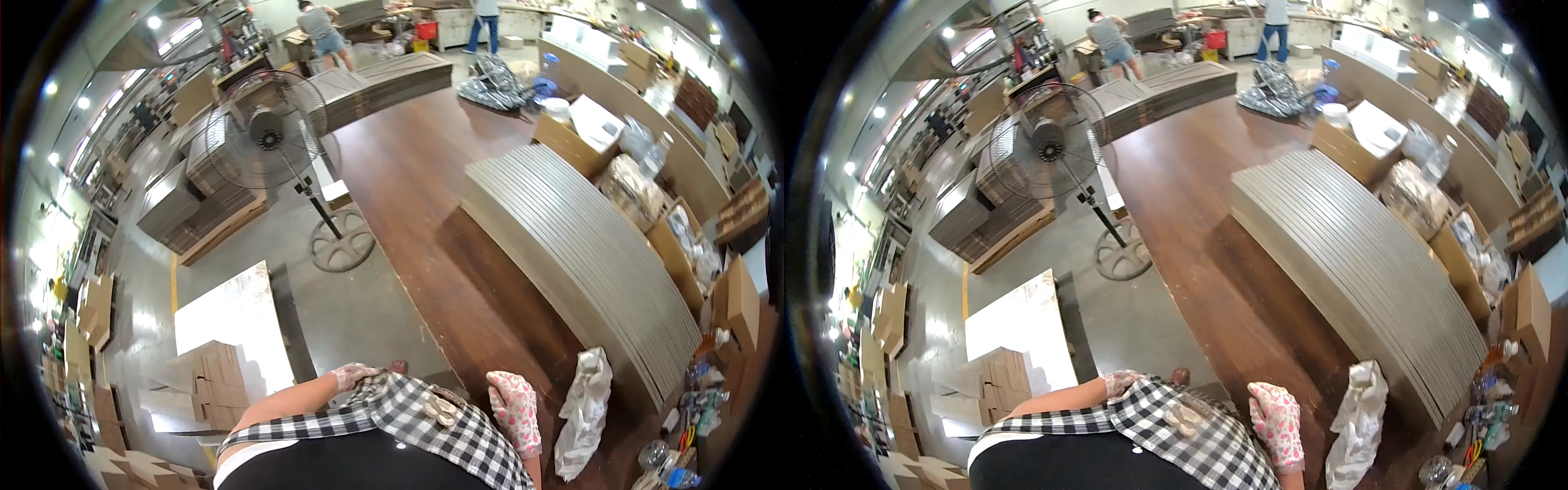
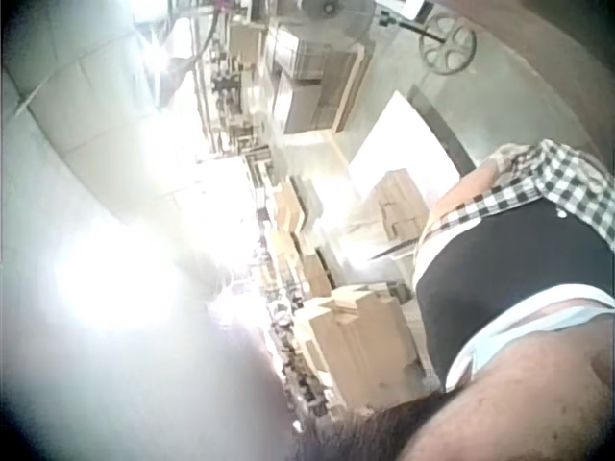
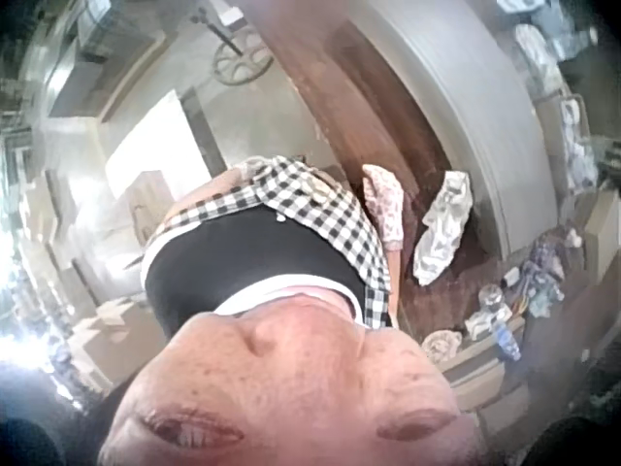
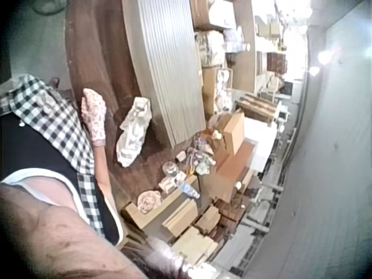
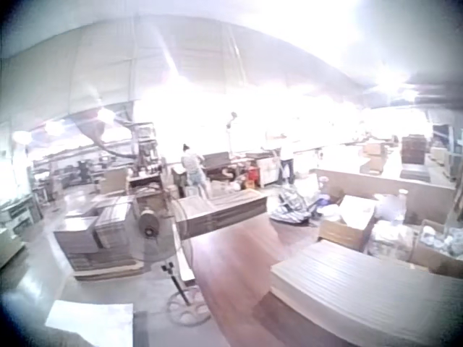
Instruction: The person wipes a stack of wooden boards with a cloth, then sands individual wooden boards using a sanding block, wipes them with a cloth, and stacks them on the table.
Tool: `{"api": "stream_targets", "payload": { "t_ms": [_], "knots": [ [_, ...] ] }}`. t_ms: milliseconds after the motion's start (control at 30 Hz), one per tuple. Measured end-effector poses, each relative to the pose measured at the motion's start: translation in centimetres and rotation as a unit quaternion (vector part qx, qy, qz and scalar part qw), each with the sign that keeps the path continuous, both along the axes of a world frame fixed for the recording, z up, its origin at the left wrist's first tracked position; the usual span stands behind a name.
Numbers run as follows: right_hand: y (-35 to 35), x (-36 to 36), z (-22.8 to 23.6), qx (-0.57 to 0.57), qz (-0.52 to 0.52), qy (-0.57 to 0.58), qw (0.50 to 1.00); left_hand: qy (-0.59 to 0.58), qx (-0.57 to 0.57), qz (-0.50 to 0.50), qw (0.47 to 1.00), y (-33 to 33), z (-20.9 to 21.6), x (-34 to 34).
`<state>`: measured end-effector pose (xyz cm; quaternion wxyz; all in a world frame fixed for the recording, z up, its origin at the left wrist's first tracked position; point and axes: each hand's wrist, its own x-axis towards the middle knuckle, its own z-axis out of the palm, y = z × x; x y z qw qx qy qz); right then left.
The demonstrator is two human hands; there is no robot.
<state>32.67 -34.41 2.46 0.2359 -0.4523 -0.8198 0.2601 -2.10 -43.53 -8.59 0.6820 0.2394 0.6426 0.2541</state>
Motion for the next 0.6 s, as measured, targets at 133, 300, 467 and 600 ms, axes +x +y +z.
{"api": "stream_targets", "payload": {
  "t_ms": [133, 300, 467, 600],
  "knots": [
    [0.1, -2.0, -0.4, -0.014, -0.003, 0.016, 1.0, -0.251, 0.022, 0.268, 0.93, 5.2, -5.3, -2.0],
    [1.2, -6.9, 2.3, -0.264, -0.035, 0.257, 0.929, -0.271, 0.256, 0.192, 0.908, 10.4, 10.7, -2.4],
    [3.4, -13.2, 6.6, -0.329, 0.035, 0.33, 0.884, 0.099, 0.666, -0.28, 0.684, 11.7, 13.9, 2.8],
    [3.1, -14.2, 4.6, -0.472, -0.031, 0.31, 0.825, 0.127, 0.659, -0.355, 0.651, 11.4, 11.7, 5.0]
  ]
}}
